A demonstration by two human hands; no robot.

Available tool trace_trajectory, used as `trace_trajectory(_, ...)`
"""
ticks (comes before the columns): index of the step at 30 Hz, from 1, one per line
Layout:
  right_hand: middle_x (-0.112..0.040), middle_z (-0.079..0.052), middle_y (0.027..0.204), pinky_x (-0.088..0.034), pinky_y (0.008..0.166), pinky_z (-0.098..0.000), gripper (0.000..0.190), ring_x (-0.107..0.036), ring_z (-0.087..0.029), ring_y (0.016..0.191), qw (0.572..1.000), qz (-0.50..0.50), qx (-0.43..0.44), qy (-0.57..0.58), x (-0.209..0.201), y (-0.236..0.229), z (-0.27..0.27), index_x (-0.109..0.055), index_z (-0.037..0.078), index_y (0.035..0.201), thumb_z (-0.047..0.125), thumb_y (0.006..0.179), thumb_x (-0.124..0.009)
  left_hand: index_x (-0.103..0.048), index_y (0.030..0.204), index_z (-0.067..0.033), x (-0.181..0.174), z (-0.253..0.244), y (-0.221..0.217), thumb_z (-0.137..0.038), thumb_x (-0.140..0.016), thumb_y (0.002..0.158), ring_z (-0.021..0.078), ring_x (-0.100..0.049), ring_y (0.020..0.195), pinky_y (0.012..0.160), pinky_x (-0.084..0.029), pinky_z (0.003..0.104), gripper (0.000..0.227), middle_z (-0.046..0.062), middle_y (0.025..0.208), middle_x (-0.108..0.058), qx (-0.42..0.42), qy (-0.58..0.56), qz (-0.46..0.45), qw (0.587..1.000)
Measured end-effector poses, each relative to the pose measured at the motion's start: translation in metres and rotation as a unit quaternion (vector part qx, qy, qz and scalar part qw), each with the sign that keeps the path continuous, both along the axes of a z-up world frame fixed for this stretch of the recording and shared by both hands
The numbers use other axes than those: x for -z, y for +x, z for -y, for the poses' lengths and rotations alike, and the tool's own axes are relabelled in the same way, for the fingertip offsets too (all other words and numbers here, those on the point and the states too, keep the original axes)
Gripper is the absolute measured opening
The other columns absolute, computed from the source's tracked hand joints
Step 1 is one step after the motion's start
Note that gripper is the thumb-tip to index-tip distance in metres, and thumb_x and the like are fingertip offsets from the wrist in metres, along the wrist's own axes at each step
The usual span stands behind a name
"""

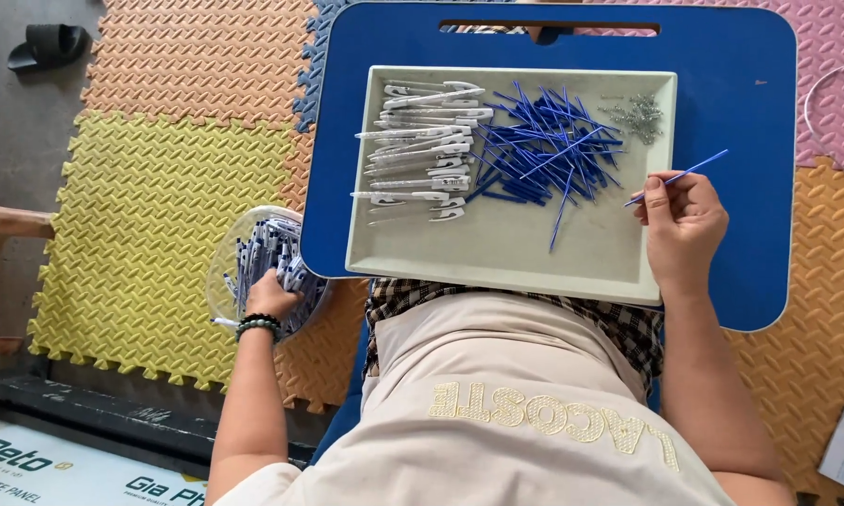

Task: Assembling ballpoint pens by inserting ink refills into pen barrels and organizing them.

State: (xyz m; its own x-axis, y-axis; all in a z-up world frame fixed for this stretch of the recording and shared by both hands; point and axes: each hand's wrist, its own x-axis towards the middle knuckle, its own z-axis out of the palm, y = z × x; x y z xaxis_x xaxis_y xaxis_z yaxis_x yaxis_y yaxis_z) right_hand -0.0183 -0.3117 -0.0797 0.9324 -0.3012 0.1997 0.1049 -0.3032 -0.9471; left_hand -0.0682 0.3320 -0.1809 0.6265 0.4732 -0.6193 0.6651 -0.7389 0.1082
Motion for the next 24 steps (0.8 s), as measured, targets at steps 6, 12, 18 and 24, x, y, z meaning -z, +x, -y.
trace_trajectory(6,-0.075,-0.013,0.103,-0.066,0.080,-0.0315,0.011,-0.072,-0.020,0.086,1.000,0.002,-0.001,-0.010,0.000,0.000,-0.001,-0.069,0.000,0.129,0.011,0.129,-0.069,-0.036,0.178,-0.0075,-0.030,-0.002,0.015,-0.023,-0.083,0.101,0.0222,-0.070,0.091,0.079,-0.060,0.040,0.092,0.016,0.122,-0.078,-0.004,-0.045,-0.015,0.999)
trace_trajectory(12,-0.075,-0.016,0.104,-0.066,0.080,-0.0330,0.010,-0.073,-0.021,0.088,0.999,0.016,-0.013,-0.024,0.002,0.000,0.001,-0.067,-0.002,0.130,0.007,0.131,-0.067,-0.057,0.161,-0.0062,-0.028,-0.029,0.023,-0.024,-0.082,0.098,0.0208,-0.065,0.080,0.073,-0.059,0.040,0.070,0.009,0.097,-0.072,0.011,-0.051,-0.041,0.998)
trace_trajectory(18,-0.075,-0.018,0.105,-0.067,0.080,-0.0341,0.009,-0.073,-0.023,0.087,0.999,0.019,-0.015,-0.039,0.005,0.000,0.003,-0.067,-0.004,0.131,0.005,0.132,-0.068,-0.068,0.137,-0.0039,-0.089,-0.019,0.031,-0.022,-0.082,0.097,0.0291,-0.069,0.111,0.096,-0.063,0.046,0.046,0.016,0.124,-0.073,0.008,-0.042,-0.134,0.990)
trace_trajectory(24,-0.075,-0.017,0.105,-0.066,0.080,-0.0342,0.010,-0.073,-0.022,0.087,0.999,0.025,-0.019,-0.034,0.009,0.000,0.005,-0.067,-0.003,0.131,0.007,0.132,-0.067,-0.070,0.128,-0.0112,-0.142,-0.038,0.029,-0.026,-0.081,0.101,0.0275,-0.062,0.097,0.089,-0.053,0.044,0.033,0.014,0.111,-0.071,-0.013,-0.093,-0.132,0.987)
